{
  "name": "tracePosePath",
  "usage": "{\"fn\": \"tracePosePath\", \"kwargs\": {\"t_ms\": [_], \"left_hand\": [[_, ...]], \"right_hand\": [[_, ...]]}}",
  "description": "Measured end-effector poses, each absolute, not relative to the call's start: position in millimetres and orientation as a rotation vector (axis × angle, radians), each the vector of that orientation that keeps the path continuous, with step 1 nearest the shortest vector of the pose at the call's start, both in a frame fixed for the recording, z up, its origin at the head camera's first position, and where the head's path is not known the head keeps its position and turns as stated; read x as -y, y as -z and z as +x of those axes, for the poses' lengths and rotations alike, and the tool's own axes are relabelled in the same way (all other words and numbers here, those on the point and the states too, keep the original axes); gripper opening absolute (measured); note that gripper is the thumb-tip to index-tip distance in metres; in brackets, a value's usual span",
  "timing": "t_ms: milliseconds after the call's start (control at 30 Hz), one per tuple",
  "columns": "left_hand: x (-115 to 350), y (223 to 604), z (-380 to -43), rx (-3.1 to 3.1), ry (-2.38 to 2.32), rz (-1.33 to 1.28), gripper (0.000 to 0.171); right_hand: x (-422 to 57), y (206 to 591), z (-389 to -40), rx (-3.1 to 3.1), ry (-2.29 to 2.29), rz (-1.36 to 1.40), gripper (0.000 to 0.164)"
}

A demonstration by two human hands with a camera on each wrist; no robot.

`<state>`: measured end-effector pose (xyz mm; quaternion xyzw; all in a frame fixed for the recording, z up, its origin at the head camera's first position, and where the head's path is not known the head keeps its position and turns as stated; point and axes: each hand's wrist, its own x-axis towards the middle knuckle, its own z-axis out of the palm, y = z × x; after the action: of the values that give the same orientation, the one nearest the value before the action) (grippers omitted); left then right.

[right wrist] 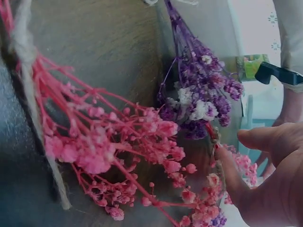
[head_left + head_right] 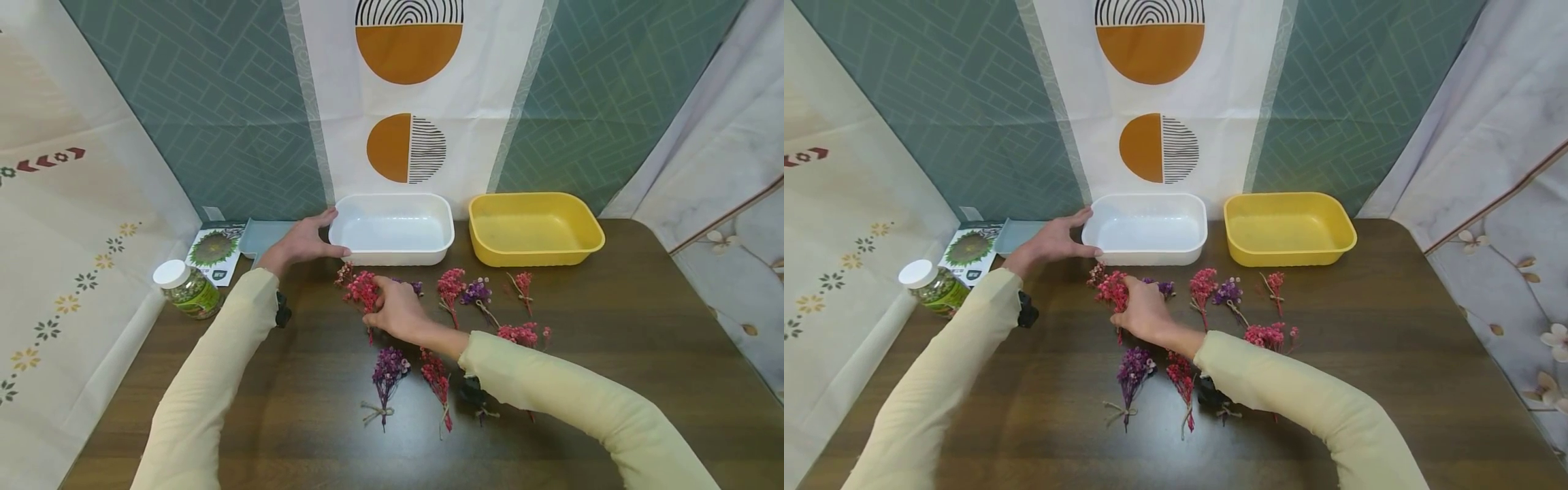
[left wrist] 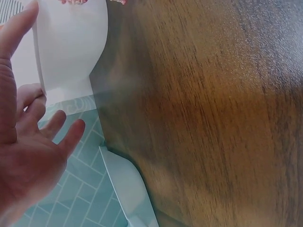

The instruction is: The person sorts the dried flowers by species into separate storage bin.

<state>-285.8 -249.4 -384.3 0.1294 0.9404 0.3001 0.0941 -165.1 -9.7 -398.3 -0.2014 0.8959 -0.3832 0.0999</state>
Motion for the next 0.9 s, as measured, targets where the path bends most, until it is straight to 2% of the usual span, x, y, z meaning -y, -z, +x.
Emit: {"fn": "tracePosePath", "kwargs": {"t_ms": [533, 900], "left_hand": [[249.3, 383.6, -286.4, -2.787, -0.858, 0.331, 0.106], [249.5, 383.2, -286.5, -2.778, -0.855, 0.315, 0.107]], "right_hand": [[30.5, 415.3, -167.7, -2.762, 0.98, -0.53, 0.087], [30.1, 413.9, -167.0, -2.688, 0.999, -0.492, 0.072]]}}
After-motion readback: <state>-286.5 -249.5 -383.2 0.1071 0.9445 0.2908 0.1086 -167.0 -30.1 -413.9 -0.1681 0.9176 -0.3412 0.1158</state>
